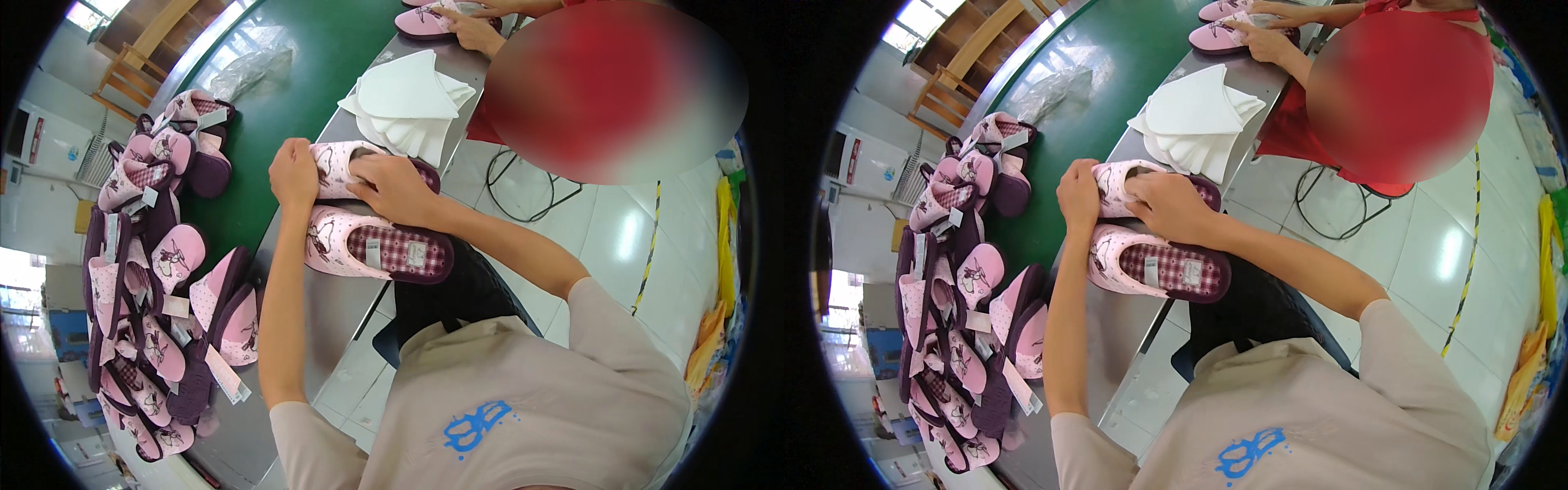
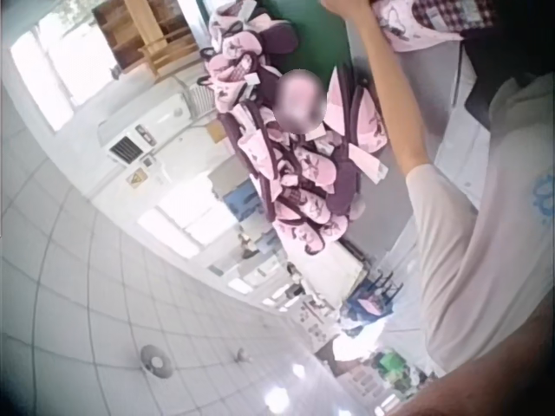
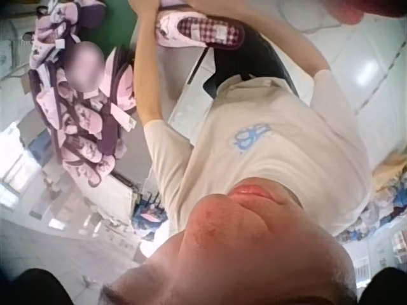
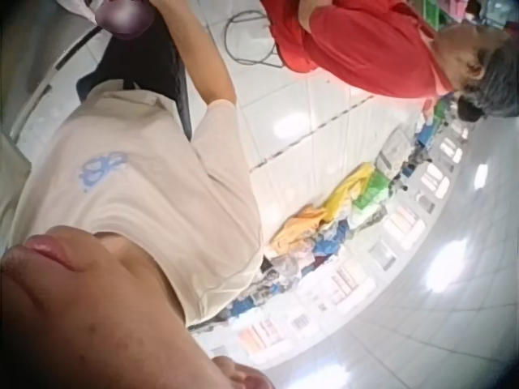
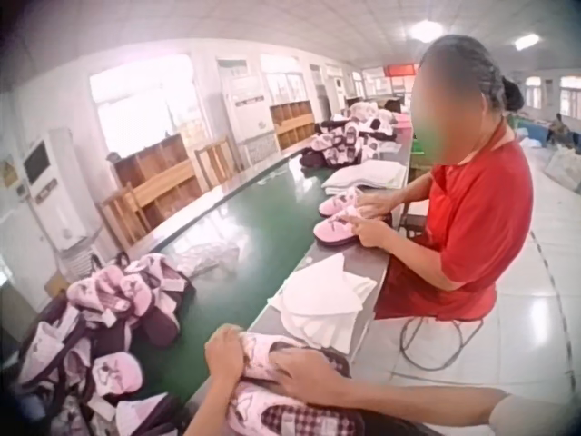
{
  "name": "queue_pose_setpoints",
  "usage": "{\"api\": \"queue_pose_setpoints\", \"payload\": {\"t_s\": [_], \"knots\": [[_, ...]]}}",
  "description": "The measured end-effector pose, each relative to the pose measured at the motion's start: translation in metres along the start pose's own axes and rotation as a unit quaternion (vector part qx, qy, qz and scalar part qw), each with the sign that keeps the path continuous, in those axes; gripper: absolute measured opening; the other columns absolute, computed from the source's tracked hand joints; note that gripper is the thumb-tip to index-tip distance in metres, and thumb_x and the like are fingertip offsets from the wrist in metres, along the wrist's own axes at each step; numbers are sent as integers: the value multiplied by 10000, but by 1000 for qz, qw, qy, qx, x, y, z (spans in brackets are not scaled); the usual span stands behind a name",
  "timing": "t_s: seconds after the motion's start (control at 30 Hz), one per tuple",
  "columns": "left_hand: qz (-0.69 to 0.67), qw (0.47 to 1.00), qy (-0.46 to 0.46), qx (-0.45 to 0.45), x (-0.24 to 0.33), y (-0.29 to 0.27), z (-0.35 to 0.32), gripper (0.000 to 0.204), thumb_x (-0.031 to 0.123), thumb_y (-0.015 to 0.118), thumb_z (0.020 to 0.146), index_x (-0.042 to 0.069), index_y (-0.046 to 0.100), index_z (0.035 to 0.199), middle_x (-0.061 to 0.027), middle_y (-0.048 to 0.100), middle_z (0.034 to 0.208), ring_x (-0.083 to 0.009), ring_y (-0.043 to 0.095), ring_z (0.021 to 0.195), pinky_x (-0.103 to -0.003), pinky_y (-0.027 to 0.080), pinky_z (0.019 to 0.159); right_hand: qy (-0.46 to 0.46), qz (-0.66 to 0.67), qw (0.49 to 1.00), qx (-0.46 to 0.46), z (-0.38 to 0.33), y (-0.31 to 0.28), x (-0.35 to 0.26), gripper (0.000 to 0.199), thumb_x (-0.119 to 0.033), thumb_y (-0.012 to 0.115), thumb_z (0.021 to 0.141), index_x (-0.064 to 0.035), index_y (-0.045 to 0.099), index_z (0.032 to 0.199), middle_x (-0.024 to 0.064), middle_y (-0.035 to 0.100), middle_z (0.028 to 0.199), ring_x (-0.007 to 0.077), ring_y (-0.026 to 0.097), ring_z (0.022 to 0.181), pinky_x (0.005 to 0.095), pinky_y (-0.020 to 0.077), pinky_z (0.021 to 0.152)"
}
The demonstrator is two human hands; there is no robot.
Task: The person inserts white paper inserts into pink slippers with cartoon designs, one at a time, on a green worktable. The person repeatedly picks up a slipper, places the insert inside, and sets the slipper down, while another worker performs similar actions nearby.
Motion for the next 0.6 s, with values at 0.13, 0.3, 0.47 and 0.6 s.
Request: {"api": "queue_pose_setpoints", "payload": {"t_s": [0.13,0.3,0.47,0.6], "knots": [[-181,981,12,65,24,-43,-15,263,205,601,1023,-19,736,1044,-48,721,924,-147,635,875,-291,490,829,-96,42,993,-61,-23,-20,-13,161,-79,689,872,-12,675,1018,194,661,1009,432,653,970,494,540,876],[-235,969,-41,-59,38,-65,-32,239,169,650,1023,-60,689,966,9,603,866,-87,529,803,-267,440,751,61,392,910,-125,-22,-14,-8,298,-150,681,975,21,676,1218,119,719,1185,229,684,1071,390,547,935],[-188,980,-20,-60,38,-56,-31,278,178,659,1027,-86,692,946,-2,642,864,-86,560,851,-257,459,816,114,326,929,-134,-5,7,-28,413,-346,643,1055,-3,663,1284,174,701,1229,309,652,1125,410,506,1027],[-237,959,-54,-144,44,-44,-36,306,190,622,1044,-88,726,973,-15,687,868,-87,578,841,-262,473,807,41,323,932,-161,1,16,-23,387,-327,644,1003,-24,674,1241,202,704,1203,382,653,1081,447,521,969]]}}
Point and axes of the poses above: each hand's wrist, its own z-axis towards the middle knuckle, its own y-axis out of the palm, x = y × z, the point moved 5 cm from there along z, towards the middle knuckle
